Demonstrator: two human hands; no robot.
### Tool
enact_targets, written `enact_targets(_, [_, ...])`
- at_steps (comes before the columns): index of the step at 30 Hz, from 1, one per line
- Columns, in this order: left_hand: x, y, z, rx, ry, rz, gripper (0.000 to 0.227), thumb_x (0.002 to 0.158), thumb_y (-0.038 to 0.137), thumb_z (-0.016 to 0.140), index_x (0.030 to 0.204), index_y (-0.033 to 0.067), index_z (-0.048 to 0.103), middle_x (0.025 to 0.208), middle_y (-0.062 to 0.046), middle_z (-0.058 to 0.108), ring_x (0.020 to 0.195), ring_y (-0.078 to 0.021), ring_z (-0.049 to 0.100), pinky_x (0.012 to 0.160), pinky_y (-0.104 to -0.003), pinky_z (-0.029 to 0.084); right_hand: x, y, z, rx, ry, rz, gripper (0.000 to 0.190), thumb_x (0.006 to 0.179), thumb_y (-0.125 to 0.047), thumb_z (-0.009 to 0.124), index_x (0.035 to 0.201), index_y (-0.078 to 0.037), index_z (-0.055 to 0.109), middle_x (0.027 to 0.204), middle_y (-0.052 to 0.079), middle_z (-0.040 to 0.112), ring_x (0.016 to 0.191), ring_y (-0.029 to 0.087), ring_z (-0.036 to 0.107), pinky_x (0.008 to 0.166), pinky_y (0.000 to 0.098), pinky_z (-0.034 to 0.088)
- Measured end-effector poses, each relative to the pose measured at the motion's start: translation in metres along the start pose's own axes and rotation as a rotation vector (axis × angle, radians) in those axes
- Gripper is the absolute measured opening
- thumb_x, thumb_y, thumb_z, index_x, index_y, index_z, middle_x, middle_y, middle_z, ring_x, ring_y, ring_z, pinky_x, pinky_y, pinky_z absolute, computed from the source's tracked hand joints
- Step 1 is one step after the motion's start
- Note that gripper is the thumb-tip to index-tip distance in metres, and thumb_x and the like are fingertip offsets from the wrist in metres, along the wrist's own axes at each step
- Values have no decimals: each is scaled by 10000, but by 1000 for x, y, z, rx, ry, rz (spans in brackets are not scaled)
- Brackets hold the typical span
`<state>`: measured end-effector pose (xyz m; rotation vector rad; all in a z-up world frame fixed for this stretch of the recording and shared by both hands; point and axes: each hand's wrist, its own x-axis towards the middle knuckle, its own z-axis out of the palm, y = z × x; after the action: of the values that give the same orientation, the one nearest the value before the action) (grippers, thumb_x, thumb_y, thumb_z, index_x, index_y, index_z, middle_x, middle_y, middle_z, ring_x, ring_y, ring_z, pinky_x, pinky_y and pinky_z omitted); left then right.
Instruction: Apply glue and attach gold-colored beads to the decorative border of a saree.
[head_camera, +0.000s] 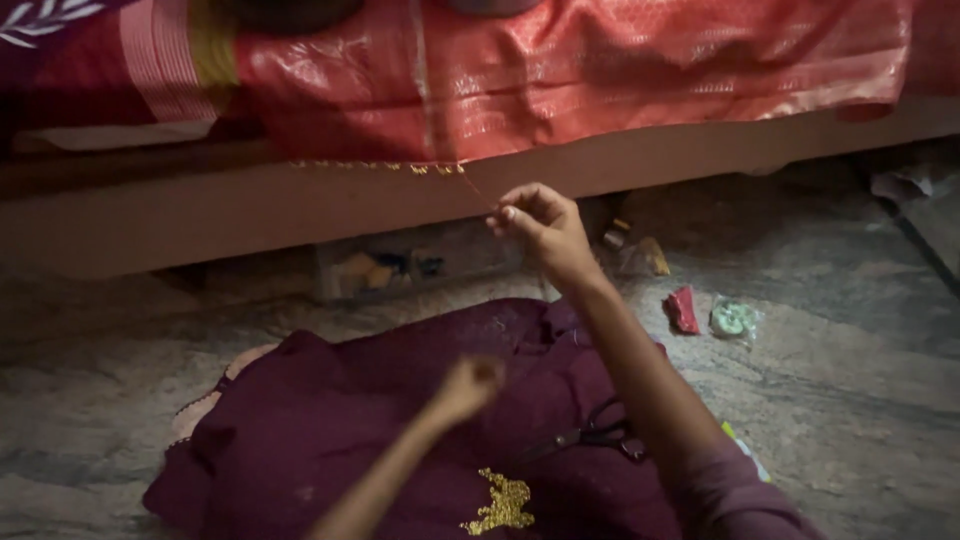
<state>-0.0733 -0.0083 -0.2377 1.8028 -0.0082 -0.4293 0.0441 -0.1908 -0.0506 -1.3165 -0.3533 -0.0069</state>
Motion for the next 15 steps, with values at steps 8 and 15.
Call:
enact_targets(8, [-147,-38,23,785,-392,313,331,813,180,822,1069,1,712,982,-158,723,941,-270,677,883,-414,544,13,6,-8,48,0,32,77,1018,-27,655,1091,-8,644,990,73,709,919,172,719,831,304,593])
enact_targets(15, [-153,-114,62,874,-249,477,274,794,-113,698,1054,-30,726,1051,-231,713,997,-343,698,884,-432,595,22,12,-13,-102,-73,-77,82,1053,-65,666,1127,-32,648,1004,56,708,929,159,716,836,316,603])
